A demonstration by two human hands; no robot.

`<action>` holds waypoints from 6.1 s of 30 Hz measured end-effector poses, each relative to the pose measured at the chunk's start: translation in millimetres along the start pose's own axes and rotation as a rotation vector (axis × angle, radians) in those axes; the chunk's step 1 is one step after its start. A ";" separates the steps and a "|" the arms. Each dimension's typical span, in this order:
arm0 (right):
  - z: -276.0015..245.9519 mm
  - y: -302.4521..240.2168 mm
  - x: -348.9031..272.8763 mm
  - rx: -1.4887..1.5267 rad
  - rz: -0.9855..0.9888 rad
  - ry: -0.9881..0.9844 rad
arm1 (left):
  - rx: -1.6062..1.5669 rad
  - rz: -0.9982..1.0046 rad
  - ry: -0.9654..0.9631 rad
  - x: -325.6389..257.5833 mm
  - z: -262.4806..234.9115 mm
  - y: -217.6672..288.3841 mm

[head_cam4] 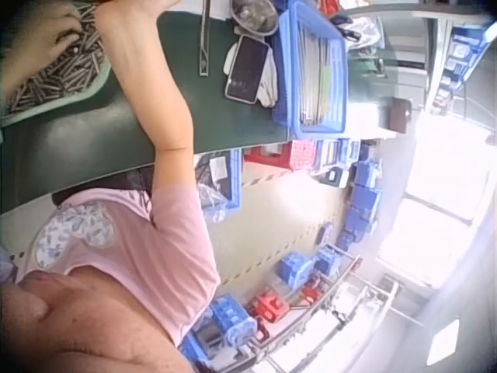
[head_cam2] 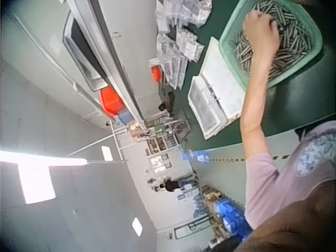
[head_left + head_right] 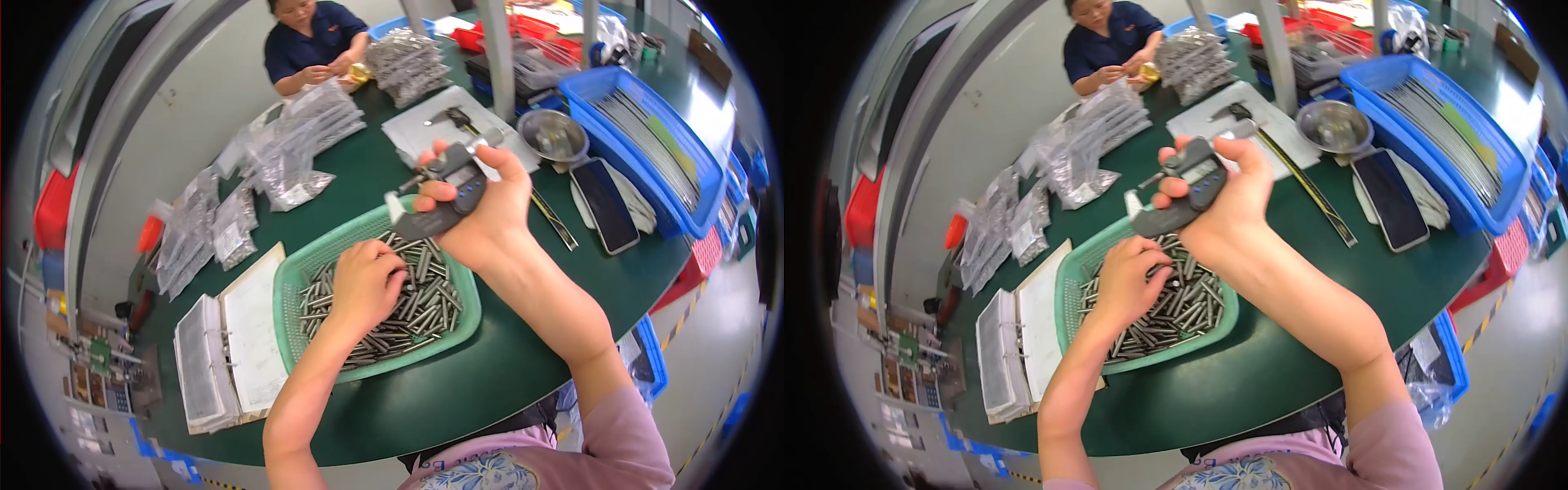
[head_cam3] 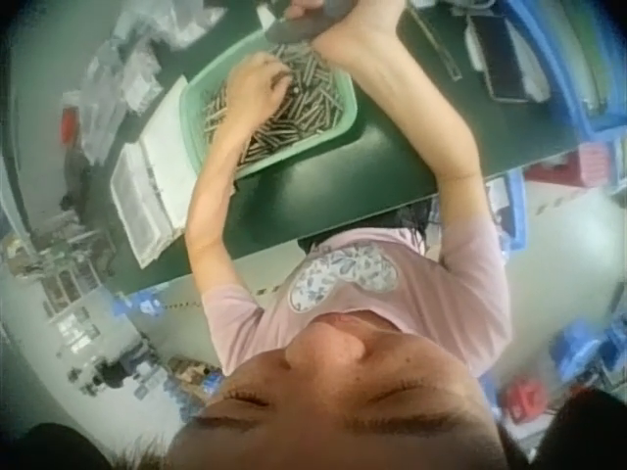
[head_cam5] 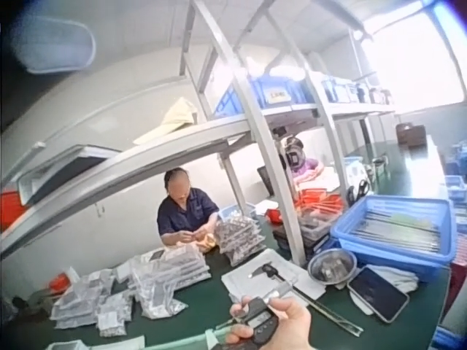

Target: Using a digital micrometer to measure metal pins in a manufacturing facility.

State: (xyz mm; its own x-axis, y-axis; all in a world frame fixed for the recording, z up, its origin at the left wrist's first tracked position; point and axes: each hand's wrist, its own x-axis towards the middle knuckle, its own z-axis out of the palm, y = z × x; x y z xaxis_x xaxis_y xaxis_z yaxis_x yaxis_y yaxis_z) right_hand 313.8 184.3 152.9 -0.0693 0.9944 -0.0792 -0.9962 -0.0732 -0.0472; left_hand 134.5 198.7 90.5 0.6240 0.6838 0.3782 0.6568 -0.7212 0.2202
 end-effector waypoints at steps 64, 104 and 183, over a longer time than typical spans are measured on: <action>-40.5 58.4 -0.6 -0.539 0.624 0.039 | -0.617 -0.011 0.238 -62.5 -42.3 -15.3; -42.2 57.7 -1.1 -0.742 0.546 -0.036 | -0.545 0.035 0.139 -59.3 -41.7 -11.3; -41.4 57.9 -3.5 -0.674 0.558 -0.002 | -0.271 0.134 0.234 -56.0 -34.7 -5.2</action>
State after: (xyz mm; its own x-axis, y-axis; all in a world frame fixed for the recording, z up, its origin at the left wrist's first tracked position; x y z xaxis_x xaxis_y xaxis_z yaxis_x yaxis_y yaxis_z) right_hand 258.5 173.5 109.3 -0.5379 0.8004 -0.2646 -0.5734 -0.5775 -0.5811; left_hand 81.5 160.3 99.3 0.5627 0.5603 0.6078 0.4205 -0.8270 0.3731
